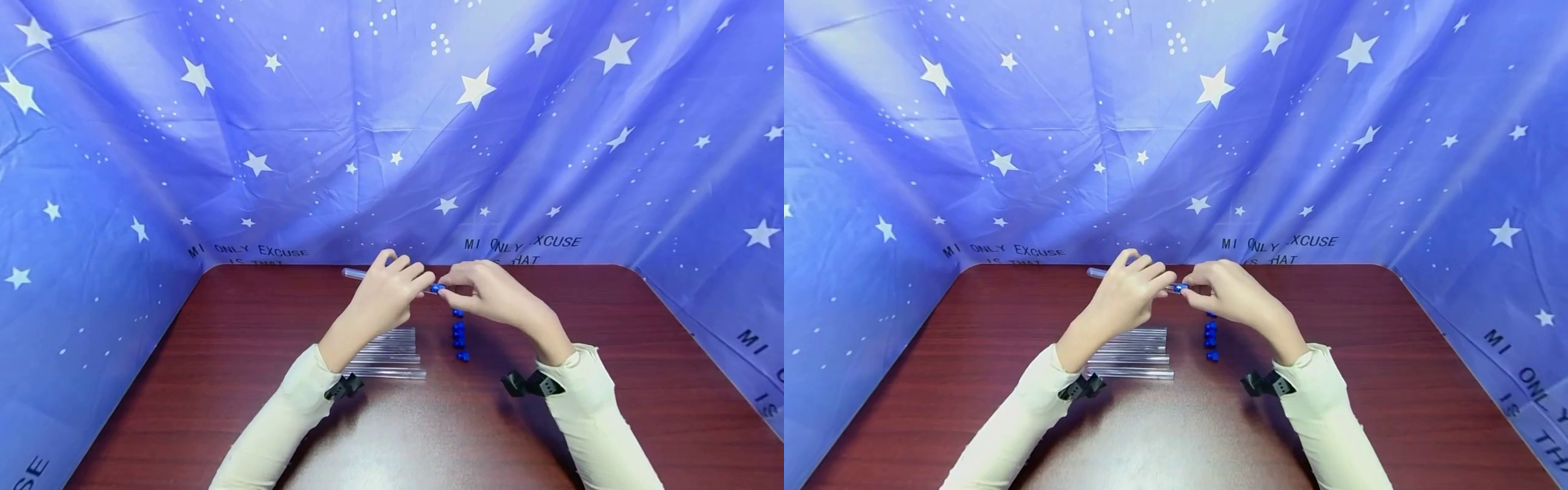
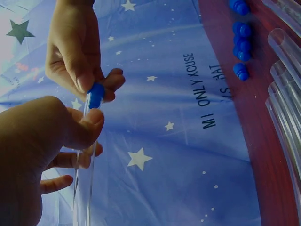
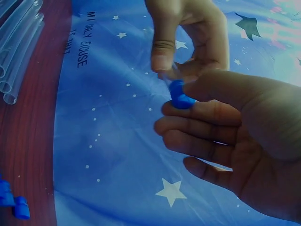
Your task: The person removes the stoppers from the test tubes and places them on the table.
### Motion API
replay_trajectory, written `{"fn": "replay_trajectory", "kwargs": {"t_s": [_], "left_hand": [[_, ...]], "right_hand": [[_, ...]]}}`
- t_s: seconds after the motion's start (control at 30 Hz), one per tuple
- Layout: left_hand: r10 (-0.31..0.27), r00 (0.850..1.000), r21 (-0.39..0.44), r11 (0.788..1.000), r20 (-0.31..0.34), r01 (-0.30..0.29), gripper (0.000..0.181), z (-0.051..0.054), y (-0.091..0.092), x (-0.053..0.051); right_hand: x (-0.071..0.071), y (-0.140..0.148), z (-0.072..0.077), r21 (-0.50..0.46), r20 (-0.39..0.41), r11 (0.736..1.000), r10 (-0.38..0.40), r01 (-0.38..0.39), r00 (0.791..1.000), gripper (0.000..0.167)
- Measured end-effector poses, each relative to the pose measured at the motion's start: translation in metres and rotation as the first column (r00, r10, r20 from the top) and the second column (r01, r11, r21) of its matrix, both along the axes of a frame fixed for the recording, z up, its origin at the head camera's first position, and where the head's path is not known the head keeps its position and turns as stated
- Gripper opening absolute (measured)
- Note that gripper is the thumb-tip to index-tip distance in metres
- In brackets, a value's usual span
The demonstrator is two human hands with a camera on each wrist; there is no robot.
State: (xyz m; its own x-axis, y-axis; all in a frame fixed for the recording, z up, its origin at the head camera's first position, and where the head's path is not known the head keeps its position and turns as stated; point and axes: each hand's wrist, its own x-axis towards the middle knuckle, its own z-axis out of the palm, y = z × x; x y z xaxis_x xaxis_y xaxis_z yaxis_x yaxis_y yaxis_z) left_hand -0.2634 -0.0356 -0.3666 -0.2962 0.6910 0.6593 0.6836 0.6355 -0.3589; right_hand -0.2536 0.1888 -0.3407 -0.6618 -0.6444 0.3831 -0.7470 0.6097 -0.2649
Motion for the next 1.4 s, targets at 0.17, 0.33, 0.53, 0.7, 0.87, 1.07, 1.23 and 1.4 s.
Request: {"fn": "replay_trajectory", "kwargs": {"t_s": [0.17, 0.33, 0.53, 0.7, 0.87, 1.07, 1.23, 1.4], "left_hand": [[0.057, 0.998, 0.0, 0.998, -0.028, -0.057, 0.024, 0.001, -0.003, 0.0], [0.068, 0.996, 0.013, 0.998, -0.059, -0.067, 0.02, 0.004, -0.004, 0.0], [0.09, 0.994, 0.03, 0.996, -0.065, -0.088, 0.014, 0.006, -0.007, 0.0], [0.09, 0.995, 0.037, 0.995, -0.05, -0.088, 0.013, 0.007, -0.008, 0.001], [0.09, 0.994, 0.033, 0.996, -0.068, -0.088, 0.013, 0.008, -0.007, 0.0], [0.096, 0.992, 0.033, 0.995, -0.084, -0.093, 0.018, 0.008, -0.009, 0.002], [0.089, 0.993, 0.04, 0.995, -0.079, -0.086, 0.021, 0.009, -0.009, 0.001], [0.087, 0.995, 0.047, 0.995, -0.046, -0.085, 0.018, 0.01, -0.009, 0.001]], "right_hand": [[0.002, -0.009, -0.005, 0.034, -0.181, 0.999, -0.033, 0.04, 0.983, 0.014], [0.003, -0.015, -0.009, 0.058, -0.355, 0.994, -0.071, 0.098, 0.932, 0.016], [0.0, -0.018, -0.013, 0.028, -0.478, 0.996, -0.056, 0.079, 0.877, 0.017], [-0.002, -0.019, -0.014, 0.037, -0.545, 0.998, -0.024, 0.053, 0.838, 0.015], [-0.002, -0.021, -0.013, 0.036, -0.597, 0.999, 0.001, 0.026, 0.802, 0.012], [-0.002, -0.024, -0.013, 0.036, -0.615, 0.999, 0.017, 0.007, 0.788, 0.01], [-0.001, -0.025, -0.013, 0.036, -0.629, 0.999, 0.004, 0.024, 0.777, 0.01], [0.001, -0.027, -0.012, 0.042, -0.66, 0.998, -0.015, 0.057, 0.751, 0.012]]}}
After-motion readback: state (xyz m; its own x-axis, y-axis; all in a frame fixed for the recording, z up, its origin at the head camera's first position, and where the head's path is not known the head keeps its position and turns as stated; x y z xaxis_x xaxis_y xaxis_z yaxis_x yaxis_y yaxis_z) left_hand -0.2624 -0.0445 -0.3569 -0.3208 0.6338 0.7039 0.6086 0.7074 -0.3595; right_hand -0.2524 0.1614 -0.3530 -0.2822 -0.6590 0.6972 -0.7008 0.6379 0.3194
